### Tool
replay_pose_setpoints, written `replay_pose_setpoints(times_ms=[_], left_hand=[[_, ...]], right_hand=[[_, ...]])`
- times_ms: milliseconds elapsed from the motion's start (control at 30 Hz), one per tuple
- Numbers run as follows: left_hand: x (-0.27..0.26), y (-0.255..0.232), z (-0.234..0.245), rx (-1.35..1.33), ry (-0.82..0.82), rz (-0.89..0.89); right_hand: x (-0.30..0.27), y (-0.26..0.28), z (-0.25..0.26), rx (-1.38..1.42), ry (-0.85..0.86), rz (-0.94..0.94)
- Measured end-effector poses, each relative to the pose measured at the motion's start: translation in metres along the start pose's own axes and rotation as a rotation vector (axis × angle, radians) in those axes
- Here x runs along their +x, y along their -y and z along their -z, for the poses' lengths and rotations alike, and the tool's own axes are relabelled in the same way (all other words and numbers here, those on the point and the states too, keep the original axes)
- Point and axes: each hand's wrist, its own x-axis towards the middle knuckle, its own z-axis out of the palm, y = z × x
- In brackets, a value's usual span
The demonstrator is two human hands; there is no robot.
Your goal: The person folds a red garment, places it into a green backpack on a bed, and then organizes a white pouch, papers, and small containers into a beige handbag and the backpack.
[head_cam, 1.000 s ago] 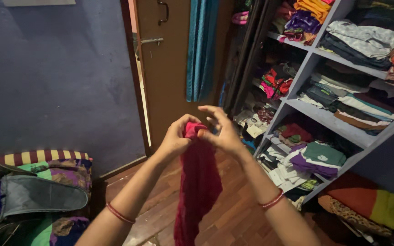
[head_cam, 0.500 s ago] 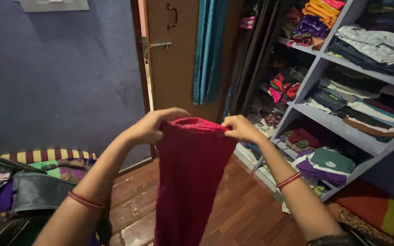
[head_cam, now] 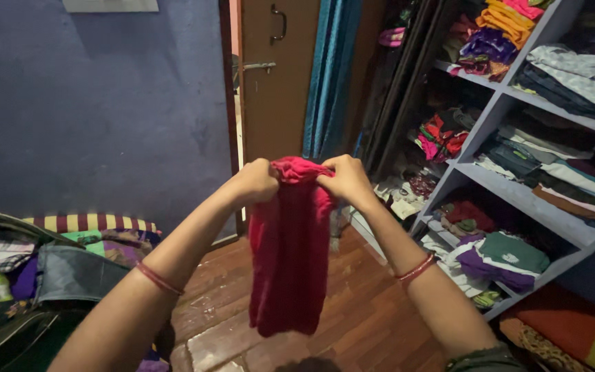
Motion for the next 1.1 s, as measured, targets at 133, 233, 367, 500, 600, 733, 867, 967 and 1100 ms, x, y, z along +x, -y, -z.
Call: replay_pose_setpoints(times_ms=[133,233,367,500,600,733,867,967,1100], left_hand=[[0.020,0.007,-0.019,-0.101,-0.009,0.041],[0.026,0.000,-0.026,-0.137,-0.102,-0.041],[0.004,-0.032,-0.016,-0.159,-0.078,0.056],[-0.013,-0.043,-0.002,-0.437,-0.051,0.045],[-0.007,-0.041,0.002,-0.665,0.079,-0.142],[0.000,-0.035,0.011,-0.535,0.056,-0.286],[0.003,-0.046,0.026,-0.514,0.171,-0.379],[-0.002,-0.061,0.043,-0.511,0.204,-0.367],[-0.002,-0.084,0.060,-0.512,0.209,-0.409]], right_hand=[[0.000,0.010,-0.019,0.240,0.040,-0.026],[-0.009,0.025,-0.025,0.480,0.040,-0.121],[-0.021,0.029,-0.031,0.573,0.050,-0.009],[-0.031,0.030,-0.034,1.117,0.297,0.010],[-0.046,0.025,-0.012,1.279,0.523,-0.011],[-0.066,0.003,0.000,1.160,0.418,-0.140],[-0.067,-0.044,-0.016,1.445,0.068,0.081],[-0.075,-0.079,-0.052,1.364,0.074,0.007],[-0.090,-0.103,-0.130,1.556,0.342,-0.288]])
